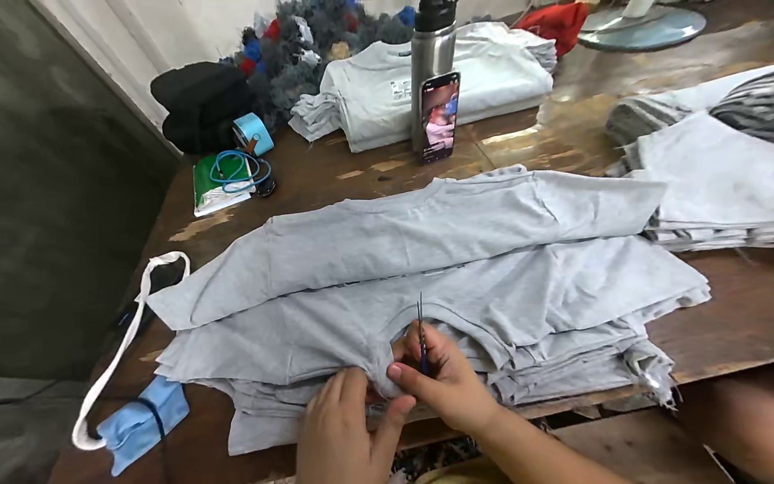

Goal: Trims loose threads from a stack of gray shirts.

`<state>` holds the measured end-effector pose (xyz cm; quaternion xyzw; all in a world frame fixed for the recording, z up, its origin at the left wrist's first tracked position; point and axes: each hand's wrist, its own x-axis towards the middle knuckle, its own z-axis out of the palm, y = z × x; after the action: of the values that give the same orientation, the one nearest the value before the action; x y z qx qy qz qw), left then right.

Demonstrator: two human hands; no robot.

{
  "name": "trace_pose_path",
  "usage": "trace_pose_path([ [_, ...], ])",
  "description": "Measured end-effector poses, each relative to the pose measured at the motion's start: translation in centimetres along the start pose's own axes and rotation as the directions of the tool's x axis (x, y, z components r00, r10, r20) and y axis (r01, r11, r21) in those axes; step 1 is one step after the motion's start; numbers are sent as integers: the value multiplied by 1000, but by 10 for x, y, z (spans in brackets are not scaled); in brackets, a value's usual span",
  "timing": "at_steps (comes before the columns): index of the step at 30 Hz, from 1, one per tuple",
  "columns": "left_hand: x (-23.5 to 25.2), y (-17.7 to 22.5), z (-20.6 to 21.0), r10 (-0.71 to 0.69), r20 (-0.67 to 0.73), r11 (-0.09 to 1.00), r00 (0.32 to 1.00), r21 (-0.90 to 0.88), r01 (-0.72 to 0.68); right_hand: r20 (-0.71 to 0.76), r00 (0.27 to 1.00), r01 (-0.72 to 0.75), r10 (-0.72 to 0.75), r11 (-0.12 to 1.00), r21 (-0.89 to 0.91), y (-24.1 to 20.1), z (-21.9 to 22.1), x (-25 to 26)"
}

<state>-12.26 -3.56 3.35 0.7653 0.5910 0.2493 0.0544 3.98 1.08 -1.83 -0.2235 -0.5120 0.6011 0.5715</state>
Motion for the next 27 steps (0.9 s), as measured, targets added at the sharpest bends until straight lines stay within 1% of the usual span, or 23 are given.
trace_pose_path([
  [3, 6, -3, 22, 44, -141, 999, 989, 29, -40, 11, 999, 38, -38, 999, 0, 3, -2, -1],
  [8, 5, -12, 31, 120, -282, 993, 952, 21, -119, 5, 998, 63, -63, 997, -48, 4, 0, -3],
  [10, 2, -14, 32, 81, -287, 989, 954, -93, -112, 2, 998, 56, -56, 998, -41, 4, 0, -3],
  [12, -3, -18, 29, 18, -238, 956, 971, -281, -86, 6, 999, 51, -51, 998, -36, 3, -1, -3],
  [13, -5, -20, 26, 8, -214, 927, 977, -365, -87, 17, 998, 57, -56, 997, -51, 2, -1, -3],
  [14, -6, -21, 24, 5, -200, 899, 980, -428, -92, 36, 997, 65, -62, 994, -87, 1, -1, -4],
  [16, -9, -24, 19, 16, -184, 874, 983, -474, -104, 100, 992, 91, -71, 974, -210, -4, -4, -7],
  [18, -11, -27, 15, 46, -203, 848, 978, -509, -146, 189, 981, 125, -49, 901, -415, -15, -10, -10],
  [21, -16, -25, 10, 69, -229, 817, 971, -545, -187, 278, 960, 207, -11, 697, -686, -28, -17, -14],
  [24, -18, -22, 7, 68, -257, 835, 964, -515, -196, 334, 943, 285, 3, 511, -811, -33, -20, -19],
  [26, -18, -23, 5, 82, -270, 847, 959, -489, -210, 349, 937, 318, 5, 398, -861, -32, -17, -21],
  [27, -19, -24, 4, 101, -265, 842, 959, -490, -224, 348, 938, 324, 3, 358, -876, -32, -15, -22],
])
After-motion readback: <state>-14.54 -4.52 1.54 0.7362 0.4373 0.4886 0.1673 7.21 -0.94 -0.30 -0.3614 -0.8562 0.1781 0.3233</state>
